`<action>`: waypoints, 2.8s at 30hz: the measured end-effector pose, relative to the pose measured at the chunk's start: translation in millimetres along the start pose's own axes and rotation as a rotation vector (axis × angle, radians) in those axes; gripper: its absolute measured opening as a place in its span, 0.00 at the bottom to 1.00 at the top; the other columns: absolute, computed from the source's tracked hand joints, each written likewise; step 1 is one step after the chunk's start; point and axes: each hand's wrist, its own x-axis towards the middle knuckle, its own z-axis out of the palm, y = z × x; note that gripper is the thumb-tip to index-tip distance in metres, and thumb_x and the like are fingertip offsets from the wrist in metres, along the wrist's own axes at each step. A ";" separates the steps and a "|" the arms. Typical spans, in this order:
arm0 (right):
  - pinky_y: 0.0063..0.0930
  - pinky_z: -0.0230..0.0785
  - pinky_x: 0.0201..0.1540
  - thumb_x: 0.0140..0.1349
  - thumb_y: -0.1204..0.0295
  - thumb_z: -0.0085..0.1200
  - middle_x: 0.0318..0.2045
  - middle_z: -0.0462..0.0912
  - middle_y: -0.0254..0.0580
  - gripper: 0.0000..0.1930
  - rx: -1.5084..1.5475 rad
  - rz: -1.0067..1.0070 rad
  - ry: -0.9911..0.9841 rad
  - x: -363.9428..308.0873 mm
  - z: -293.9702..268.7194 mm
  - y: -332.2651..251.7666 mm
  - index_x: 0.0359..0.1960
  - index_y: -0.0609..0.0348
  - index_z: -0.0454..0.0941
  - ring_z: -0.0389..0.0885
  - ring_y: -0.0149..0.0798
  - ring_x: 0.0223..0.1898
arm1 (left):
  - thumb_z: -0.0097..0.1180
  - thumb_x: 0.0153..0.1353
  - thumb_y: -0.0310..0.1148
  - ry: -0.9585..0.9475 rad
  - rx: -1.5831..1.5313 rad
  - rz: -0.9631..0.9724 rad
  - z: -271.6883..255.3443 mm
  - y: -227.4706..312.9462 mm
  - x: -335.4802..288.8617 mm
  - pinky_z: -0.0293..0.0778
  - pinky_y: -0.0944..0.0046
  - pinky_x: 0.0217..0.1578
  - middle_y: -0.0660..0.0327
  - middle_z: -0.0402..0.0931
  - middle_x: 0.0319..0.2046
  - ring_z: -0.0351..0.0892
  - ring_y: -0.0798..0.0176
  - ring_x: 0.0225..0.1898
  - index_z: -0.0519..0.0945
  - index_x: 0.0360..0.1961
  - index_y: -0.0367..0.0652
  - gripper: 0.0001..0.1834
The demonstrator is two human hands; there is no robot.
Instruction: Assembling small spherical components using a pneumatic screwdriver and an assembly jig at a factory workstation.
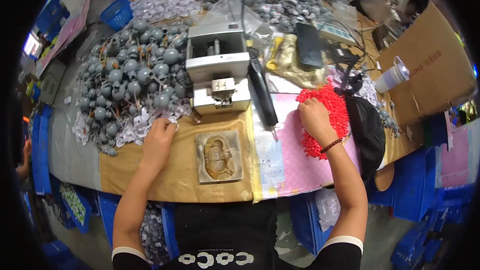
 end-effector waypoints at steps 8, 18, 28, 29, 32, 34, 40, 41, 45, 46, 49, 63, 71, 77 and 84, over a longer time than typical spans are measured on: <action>0.48 0.73 0.44 0.58 0.74 0.57 0.30 0.82 0.49 0.04 0.045 -0.007 -0.017 -3.6 15.6 7.3 0.27 0.60 0.82 0.80 0.54 0.39 | 0.63 0.57 0.26 -0.167 -0.252 -0.007 -26.2 16.9 -95.7 0.78 0.58 0.46 0.54 0.79 0.48 0.79 0.50 0.49 0.83 0.41 0.40 0.10; 0.33 0.74 0.37 0.55 0.83 0.66 0.32 0.84 0.43 0.06 0.577 0.055 0.176 0.2 -38.4 -64.8 0.34 0.62 0.84 0.81 0.41 0.33 | 0.71 0.55 0.34 -0.069 -0.308 -0.235 -3.5 41.8 -71.3 0.78 0.55 0.42 0.56 0.80 0.42 0.80 0.50 0.44 0.80 0.32 0.40 0.12; 0.34 0.75 0.39 0.50 0.83 0.72 0.33 0.86 0.40 0.11 0.928 -0.352 0.244 11.3 -35.2 -193.9 0.33 0.58 0.82 0.83 0.43 0.36 | 0.70 0.55 0.26 -0.061 -0.578 -0.090 15.0 95.0 -13.7 0.70 0.49 0.59 0.57 0.77 0.48 0.72 0.47 0.57 0.80 0.45 0.43 0.17; 0.34 0.75 0.39 0.49 0.83 0.72 0.34 0.85 0.40 0.12 0.922 -0.376 0.249 12.3 -27.8 -197.7 0.33 0.58 0.82 0.83 0.44 0.36 | 0.70 0.54 0.26 -0.054 -0.586 -0.123 15.1 94.8 -13.3 0.70 0.50 0.59 0.56 0.76 0.49 0.71 0.46 0.58 0.80 0.46 0.43 0.18; 0.36 0.74 0.40 0.48 0.82 0.71 0.36 0.84 0.39 0.13 0.865 -0.466 0.261 15.2 -8.1 -206.1 0.35 0.58 0.82 0.81 0.44 0.37 | 0.70 0.54 0.26 -0.014 -0.633 -0.207 9.8 92.6 -9.1 0.71 0.51 0.59 0.55 0.74 0.51 0.71 0.46 0.58 0.79 0.47 0.43 0.19; 0.37 0.73 0.42 0.48 0.81 0.71 0.38 0.83 0.39 0.14 0.787 -0.529 0.251 13.8 -2.4 -208.4 0.36 0.57 0.81 0.81 0.45 0.39 | 0.70 0.55 0.26 0.018 -0.667 -0.215 0.3 83.7 -3.5 0.72 0.51 0.57 0.55 0.77 0.48 0.75 0.47 0.54 0.80 0.45 0.42 0.17; 0.36 0.71 0.45 0.51 0.78 0.69 0.41 0.83 0.38 0.16 0.586 -0.534 0.247 5.1 -8.3 -209.8 0.43 0.58 0.83 0.80 0.43 0.45 | 0.65 0.59 0.28 0.536 -0.093 -0.027 -88.6 18.5 102.1 0.74 0.55 0.44 0.57 0.81 0.36 0.79 0.49 0.40 0.83 0.40 0.44 0.08; 0.36 0.70 0.45 0.51 0.77 0.68 0.41 0.83 0.37 0.16 0.578 -0.550 0.258 3.0 -6.4 -210.8 0.43 0.58 0.83 0.80 0.43 0.45 | 0.64 0.60 0.29 0.561 -0.019 -0.065 -94.2 4.3 120.4 0.74 0.53 0.44 0.56 0.81 0.37 0.77 0.49 0.40 0.83 0.40 0.45 0.07; 0.36 0.70 0.46 0.52 0.76 0.68 0.43 0.83 0.38 0.16 0.550 -0.539 0.258 3.2 -12.5 -217.0 0.44 0.56 0.84 0.80 0.43 0.47 | 0.65 0.60 0.41 0.094 0.384 -0.414 -95.5 -51.3 155.8 0.71 0.45 0.51 0.55 0.81 0.45 0.72 0.47 0.54 0.87 0.42 0.43 0.15; 0.37 0.70 0.46 0.52 0.76 0.69 0.43 0.83 0.38 0.15 0.541 -0.523 0.250 2.8 -13.8 -218.2 0.44 0.55 0.84 0.80 0.44 0.48 | 0.66 0.59 0.42 0.056 0.412 -0.414 -87.2 -55.5 157.8 0.70 0.44 0.51 0.55 0.81 0.45 0.72 0.47 0.55 0.88 0.40 0.43 0.14; 0.38 0.71 0.47 0.52 0.76 0.69 0.45 0.82 0.38 0.15 0.525 -0.481 0.235 -1.8 -17.9 -219.0 0.43 0.54 0.84 0.79 0.44 0.49 | 0.66 0.57 0.43 -0.028 0.458 -0.438 -67.5 -62.4 162.6 0.70 0.43 0.53 0.55 0.82 0.46 0.72 0.46 0.56 0.90 0.35 0.44 0.14; 0.40 0.75 0.53 0.58 0.80 0.67 0.50 0.79 0.52 0.20 0.891 -0.233 0.343 -4.7 -31.5 -206.0 0.53 0.62 0.81 0.80 0.52 0.50 | 0.55 0.66 0.37 0.505 -0.560 -0.378 -151.3 -55.6 183.9 0.77 0.55 0.37 0.55 0.83 0.28 0.82 0.56 0.31 0.82 0.38 0.38 0.12; 0.36 0.76 0.50 0.61 0.83 0.61 0.45 0.84 0.52 0.12 1.168 -0.212 0.380 16.8 -78.8 -204.6 0.46 0.65 0.84 0.84 0.49 0.46 | 0.55 0.70 0.31 0.412 -0.778 -0.294 -149.3 -14.9 133.3 0.63 0.69 0.24 0.71 0.73 0.21 0.67 0.78 0.23 0.80 0.33 0.39 0.09; 0.31 0.72 0.60 0.75 0.75 0.53 0.56 0.82 0.48 0.23 1.666 -0.112 -0.082 55.9 -107.8 -250.2 0.69 0.66 0.68 0.80 0.36 0.57 | 0.56 0.71 0.28 0.209 -0.795 -0.385 -101.1 42.1 37.1 0.64 0.70 0.27 0.71 0.70 0.24 0.66 0.79 0.26 0.77 0.36 0.40 0.05; 0.24 0.76 0.52 0.75 0.73 0.55 0.51 0.84 0.45 0.24 1.736 0.114 -0.333 105.5 -88.7 -296.5 0.68 0.72 0.68 0.81 0.30 0.50 | 0.60 0.62 0.24 0.162 -0.494 -0.229 -69.7 53.8 1.3 0.78 0.55 0.42 0.49 0.79 0.43 0.82 0.48 0.41 0.78 0.50 0.35 0.15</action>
